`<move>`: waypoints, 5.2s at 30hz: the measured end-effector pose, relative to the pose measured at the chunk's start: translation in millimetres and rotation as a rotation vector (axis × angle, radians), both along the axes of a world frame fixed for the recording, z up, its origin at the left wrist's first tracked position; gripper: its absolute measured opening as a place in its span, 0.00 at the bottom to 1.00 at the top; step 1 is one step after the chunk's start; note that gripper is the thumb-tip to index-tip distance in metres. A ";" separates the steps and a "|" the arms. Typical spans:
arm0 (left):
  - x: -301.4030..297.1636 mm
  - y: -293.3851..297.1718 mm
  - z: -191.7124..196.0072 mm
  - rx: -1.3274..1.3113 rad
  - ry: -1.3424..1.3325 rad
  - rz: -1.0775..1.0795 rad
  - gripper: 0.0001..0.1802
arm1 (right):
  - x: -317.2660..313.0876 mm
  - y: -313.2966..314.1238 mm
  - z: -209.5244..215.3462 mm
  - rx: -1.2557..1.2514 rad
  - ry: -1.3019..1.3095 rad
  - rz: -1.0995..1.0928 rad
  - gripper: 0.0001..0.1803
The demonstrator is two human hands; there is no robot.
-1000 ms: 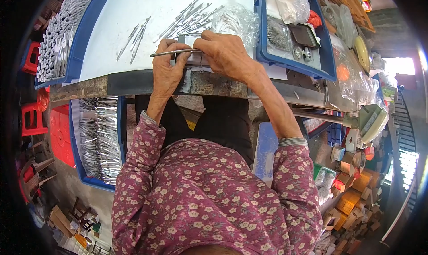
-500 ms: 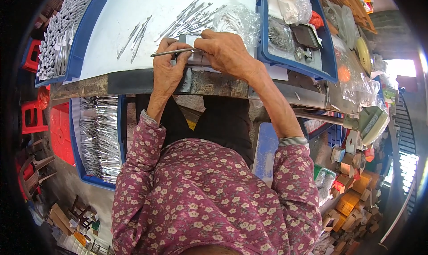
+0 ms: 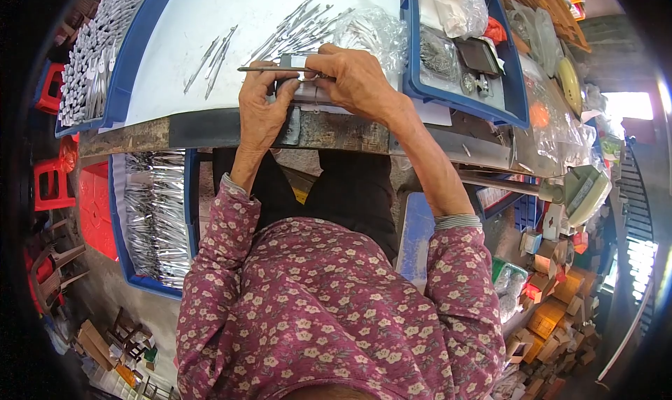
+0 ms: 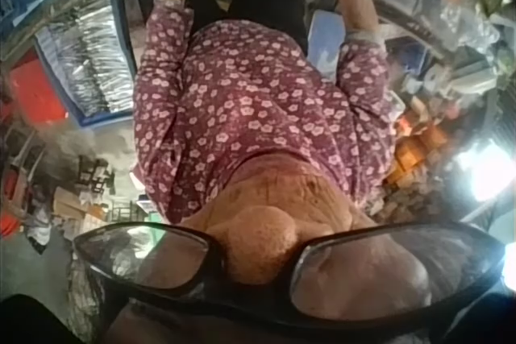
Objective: Placing small metal rods into an assembly jig and using a soldering tool to join them.
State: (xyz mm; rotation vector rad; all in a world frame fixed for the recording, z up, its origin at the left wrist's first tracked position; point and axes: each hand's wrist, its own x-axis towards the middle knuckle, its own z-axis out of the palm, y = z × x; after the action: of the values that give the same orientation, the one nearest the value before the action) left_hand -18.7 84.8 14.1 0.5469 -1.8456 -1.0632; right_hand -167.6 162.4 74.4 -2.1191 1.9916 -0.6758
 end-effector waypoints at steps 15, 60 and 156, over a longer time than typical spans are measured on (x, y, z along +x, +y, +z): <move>1.2 0.8 0.3 -0.017 -0.028 0.018 0.05 | 14.0 37.6 12.4 -0.337 -0.748 -0.382 0.09; 4.1 -2.6 -0.4 -0.013 0.066 -0.064 0.03 | 41.9 15.9 12.3 -0.368 -0.250 -0.290 0.11; 75.6 -86.2 -20.2 -0.160 -0.428 0.815 0.05 | -10.2 13.1 4.5 -0.138 -0.716 -0.452 0.09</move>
State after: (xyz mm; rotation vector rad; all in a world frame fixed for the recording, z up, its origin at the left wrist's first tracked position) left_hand 56.9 -1.4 -6.2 1.3563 -1.7598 -0.2554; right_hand -177.8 175.5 78.9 -1.1840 2.0002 -1.4284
